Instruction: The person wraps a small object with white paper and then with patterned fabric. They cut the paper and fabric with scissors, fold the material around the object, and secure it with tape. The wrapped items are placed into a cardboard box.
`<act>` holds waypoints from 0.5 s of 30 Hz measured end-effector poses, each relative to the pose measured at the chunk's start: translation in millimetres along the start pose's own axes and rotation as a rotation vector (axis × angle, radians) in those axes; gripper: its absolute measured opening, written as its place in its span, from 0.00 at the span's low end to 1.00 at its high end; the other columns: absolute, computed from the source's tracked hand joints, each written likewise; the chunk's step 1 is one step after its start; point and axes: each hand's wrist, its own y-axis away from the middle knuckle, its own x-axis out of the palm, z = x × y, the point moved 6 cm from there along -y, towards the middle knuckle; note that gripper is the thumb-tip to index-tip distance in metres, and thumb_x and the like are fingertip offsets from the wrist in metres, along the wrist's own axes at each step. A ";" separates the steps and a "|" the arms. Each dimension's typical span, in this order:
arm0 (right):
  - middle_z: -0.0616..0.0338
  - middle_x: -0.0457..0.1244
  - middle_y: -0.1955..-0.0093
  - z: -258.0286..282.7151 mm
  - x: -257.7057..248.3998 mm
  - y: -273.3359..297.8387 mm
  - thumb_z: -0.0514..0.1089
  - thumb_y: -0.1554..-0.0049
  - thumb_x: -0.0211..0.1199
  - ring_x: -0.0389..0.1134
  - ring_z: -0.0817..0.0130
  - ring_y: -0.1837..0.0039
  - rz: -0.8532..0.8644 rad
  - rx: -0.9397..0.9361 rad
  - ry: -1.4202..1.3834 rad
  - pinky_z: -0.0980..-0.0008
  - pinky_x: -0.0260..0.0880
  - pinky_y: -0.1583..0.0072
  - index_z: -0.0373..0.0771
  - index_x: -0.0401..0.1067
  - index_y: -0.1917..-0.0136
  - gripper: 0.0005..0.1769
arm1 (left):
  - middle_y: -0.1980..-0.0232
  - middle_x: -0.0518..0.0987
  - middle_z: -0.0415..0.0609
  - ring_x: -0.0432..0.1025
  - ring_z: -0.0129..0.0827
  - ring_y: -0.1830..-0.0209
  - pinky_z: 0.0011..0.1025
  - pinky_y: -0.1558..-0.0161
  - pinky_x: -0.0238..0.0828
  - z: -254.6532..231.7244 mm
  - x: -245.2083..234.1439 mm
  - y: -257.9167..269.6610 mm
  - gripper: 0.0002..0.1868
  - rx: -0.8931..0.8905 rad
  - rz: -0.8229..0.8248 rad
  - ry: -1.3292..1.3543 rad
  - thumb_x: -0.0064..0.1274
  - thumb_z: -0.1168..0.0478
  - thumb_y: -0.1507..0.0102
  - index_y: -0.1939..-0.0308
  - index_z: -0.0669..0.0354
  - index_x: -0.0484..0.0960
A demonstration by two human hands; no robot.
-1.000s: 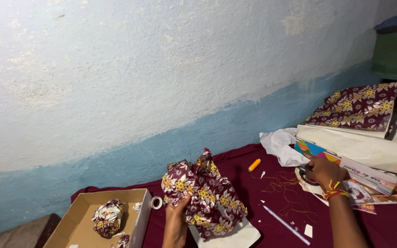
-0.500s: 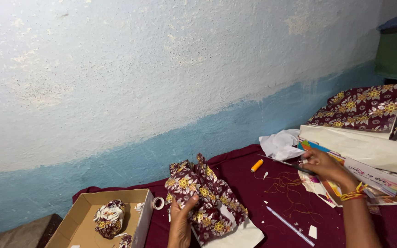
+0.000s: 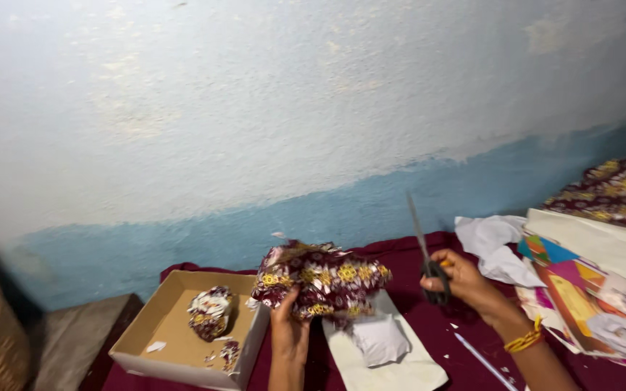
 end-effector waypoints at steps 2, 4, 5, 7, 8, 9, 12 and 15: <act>0.54 0.73 0.54 8.9 29.4 1.4 0.48 0.54 0.76 0.74 0.66 0.49 0.050 0.004 0.017 0.63 0.71 0.44 0.39 0.64 0.36 0.37 | 0.59 0.83 0.49 0.77 0.35 0.57 0.36 0.51 0.77 -9.4 -12.2 -2.8 0.13 0.032 -0.081 0.102 0.63 0.60 0.46 0.60 0.61 0.84; 0.57 0.74 0.54 12.6 44.2 12.7 0.46 0.55 0.74 0.74 0.67 0.49 0.063 0.048 0.023 0.65 0.72 0.44 0.46 0.62 0.32 0.40 | 0.59 0.82 0.48 0.76 0.35 0.57 0.34 0.51 0.76 -17.1 -22.1 -4.6 0.12 0.048 -0.139 0.149 0.64 0.61 0.45 0.60 0.60 0.83; 0.59 0.74 0.55 17.5 49.5 16.2 0.45 0.56 0.74 0.75 0.69 0.49 0.078 0.017 0.039 0.67 0.73 0.44 0.48 0.61 0.31 0.42 | 0.59 0.82 0.48 0.76 0.35 0.57 0.33 0.50 0.75 -19.5 -24.3 -4.6 0.12 0.047 -0.156 0.147 0.64 0.61 0.45 0.59 0.59 0.84; 0.62 0.74 0.57 26.7 59.8 19.1 0.43 0.57 0.74 0.76 0.74 0.50 0.104 -0.052 0.071 0.71 0.74 0.44 0.51 0.59 0.28 0.46 | 0.57 0.82 0.49 0.75 0.37 0.55 0.36 0.45 0.71 -25.6 -26.0 -2.5 0.15 0.064 -0.184 0.099 0.65 0.59 0.45 0.57 0.60 0.83; 0.63 0.70 0.60 29.0 65.4 20.2 0.42 0.57 0.75 0.73 0.73 0.53 0.145 -0.069 0.072 0.70 0.71 0.47 0.49 0.61 0.28 0.45 | 0.55 0.81 0.51 0.74 0.39 0.52 0.40 0.41 0.68 -29.4 -24.6 -2.5 0.17 0.082 -0.195 0.053 0.66 0.57 0.45 0.56 0.61 0.83; 0.63 0.67 0.62 29.0 67.9 23.6 0.41 0.56 0.76 0.69 0.73 0.56 0.186 -0.085 0.074 0.70 0.68 0.50 0.47 0.62 0.29 0.43 | 0.54 0.81 0.52 0.73 0.42 0.49 0.43 0.38 0.66 -32.9 -23.4 -1.4 0.20 0.098 -0.206 0.007 0.66 0.55 0.46 0.54 0.61 0.82; 0.65 0.60 0.65 24.2 66.8 25.4 0.41 0.56 0.78 0.63 0.73 0.60 0.253 -0.104 0.106 0.69 0.61 0.55 0.43 0.64 0.33 0.40 | 0.40 0.78 0.55 0.67 0.44 0.34 0.53 0.28 0.51 -37.0 -22.7 1.8 0.31 0.010 -0.313 -0.162 0.64 0.49 0.49 0.48 0.63 0.81; 0.67 0.62 0.63 33.4 58.1 28.6 0.46 0.55 0.78 0.64 0.75 0.58 0.344 -0.309 0.185 0.73 0.64 0.52 0.40 0.66 0.35 0.38 | 0.29 0.71 0.58 0.55 0.42 0.24 0.58 0.25 0.34 -44.6 -13.3 6.0 0.38 0.038 -0.296 -0.231 0.65 0.45 0.50 0.42 0.66 0.78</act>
